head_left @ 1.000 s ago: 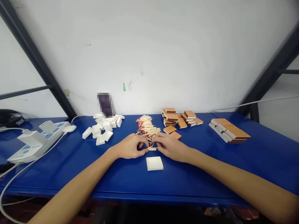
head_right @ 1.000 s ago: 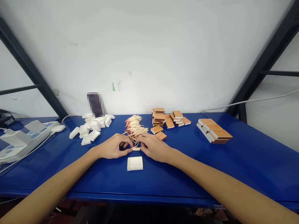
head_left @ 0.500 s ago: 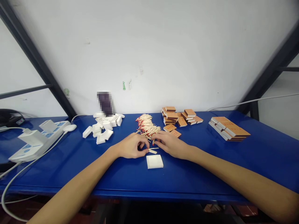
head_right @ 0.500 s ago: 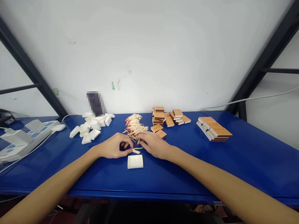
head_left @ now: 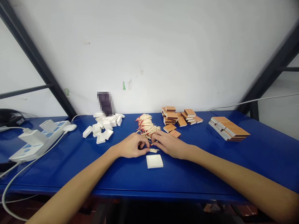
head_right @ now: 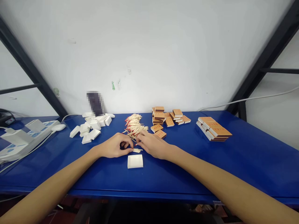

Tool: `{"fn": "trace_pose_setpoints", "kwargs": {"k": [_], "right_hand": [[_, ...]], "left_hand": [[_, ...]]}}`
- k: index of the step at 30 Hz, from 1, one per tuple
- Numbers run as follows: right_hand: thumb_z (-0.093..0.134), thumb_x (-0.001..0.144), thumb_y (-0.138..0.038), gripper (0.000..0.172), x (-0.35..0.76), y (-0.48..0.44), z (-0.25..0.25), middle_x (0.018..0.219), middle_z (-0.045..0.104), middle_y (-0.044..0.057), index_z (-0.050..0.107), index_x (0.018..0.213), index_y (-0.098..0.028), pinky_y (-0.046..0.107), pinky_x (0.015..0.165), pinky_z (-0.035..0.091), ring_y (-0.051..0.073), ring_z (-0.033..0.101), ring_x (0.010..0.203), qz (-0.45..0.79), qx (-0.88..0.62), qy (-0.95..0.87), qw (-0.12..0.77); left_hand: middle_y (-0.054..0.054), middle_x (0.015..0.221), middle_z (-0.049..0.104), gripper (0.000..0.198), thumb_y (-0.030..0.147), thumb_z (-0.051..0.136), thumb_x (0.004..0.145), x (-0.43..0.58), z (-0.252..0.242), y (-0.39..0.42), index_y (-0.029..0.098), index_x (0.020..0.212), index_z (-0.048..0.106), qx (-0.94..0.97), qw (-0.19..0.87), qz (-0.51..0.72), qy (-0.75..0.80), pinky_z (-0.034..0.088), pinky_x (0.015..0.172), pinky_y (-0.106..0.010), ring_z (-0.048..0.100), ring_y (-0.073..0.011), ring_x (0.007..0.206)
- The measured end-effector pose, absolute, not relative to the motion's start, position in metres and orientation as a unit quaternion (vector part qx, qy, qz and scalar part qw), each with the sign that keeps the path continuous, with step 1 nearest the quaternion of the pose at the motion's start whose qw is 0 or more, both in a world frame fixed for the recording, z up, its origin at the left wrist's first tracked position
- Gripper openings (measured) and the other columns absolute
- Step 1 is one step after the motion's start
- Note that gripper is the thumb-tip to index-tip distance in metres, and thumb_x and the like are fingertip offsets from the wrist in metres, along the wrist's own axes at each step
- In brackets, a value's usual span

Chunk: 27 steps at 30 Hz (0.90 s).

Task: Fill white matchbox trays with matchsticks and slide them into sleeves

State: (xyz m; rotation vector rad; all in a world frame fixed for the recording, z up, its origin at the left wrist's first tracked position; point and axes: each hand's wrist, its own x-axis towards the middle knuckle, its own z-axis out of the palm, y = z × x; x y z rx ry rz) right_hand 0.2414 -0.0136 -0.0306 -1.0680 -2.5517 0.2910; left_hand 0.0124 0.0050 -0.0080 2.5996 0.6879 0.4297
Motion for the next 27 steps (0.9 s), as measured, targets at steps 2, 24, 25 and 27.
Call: {"fn": "trace_pose_setpoints", "kwargs": {"k": [2,24,25,27], "right_hand": [[0.045,0.099,-0.022,0.012,0.24,-0.013,-0.03,0.1,0.055,0.006,0.056,0.096,-0.02,0.031,0.074,0.044,0.017,0.056,0.085,0.115,-0.377,-0.899,0.192],[0.053,0.093,-0.019,0.007,0.235,-0.026,-0.023,0.09,0.061,0.005,0.06,0.089,-0.019,0.031,0.075,0.043,0.018,0.056,0.085,0.129,-0.364,-0.888,0.249],[0.054,0.092,-0.018,0.007,0.235,-0.026,-0.023,0.09,0.061,0.004,0.06,0.089,-0.019,0.03,0.074,0.043,0.018,0.056,0.084,0.128,-0.362,-0.889,0.248],[0.054,0.091,-0.016,0.008,0.236,-0.025,-0.024,0.088,0.06,0.004,0.06,0.088,-0.019,0.029,0.072,0.042,0.017,0.056,0.082,0.128,-0.358,-0.891,0.248]], "left_hand": [[0.004,0.062,0.052,0.011,0.023,0.06,0.086,0.012,-0.009,0.006,0.017,0.086,0.069,0.932,0.21,0.155,0.25,0.036,0.057,-0.021,0.045,-0.0071,0.054],[0.008,0.053,0.041,0.019,0.03,0.054,0.092,0.009,-0.007,0.01,0.016,0.088,0.065,0.918,0.213,0.176,0.283,0.031,0.054,-0.021,0.036,-0.0071,0.048],[0.008,0.053,0.04,0.017,0.03,0.056,0.09,0.008,-0.006,0.01,0.016,0.087,0.065,0.921,0.208,0.171,0.281,0.031,0.054,-0.021,0.036,-0.007,0.048],[0.008,0.053,0.041,0.015,0.03,0.061,0.085,0.006,-0.006,0.01,0.016,0.085,0.065,0.926,0.201,0.16,0.277,0.031,0.054,-0.021,0.037,-0.007,0.049]]}}
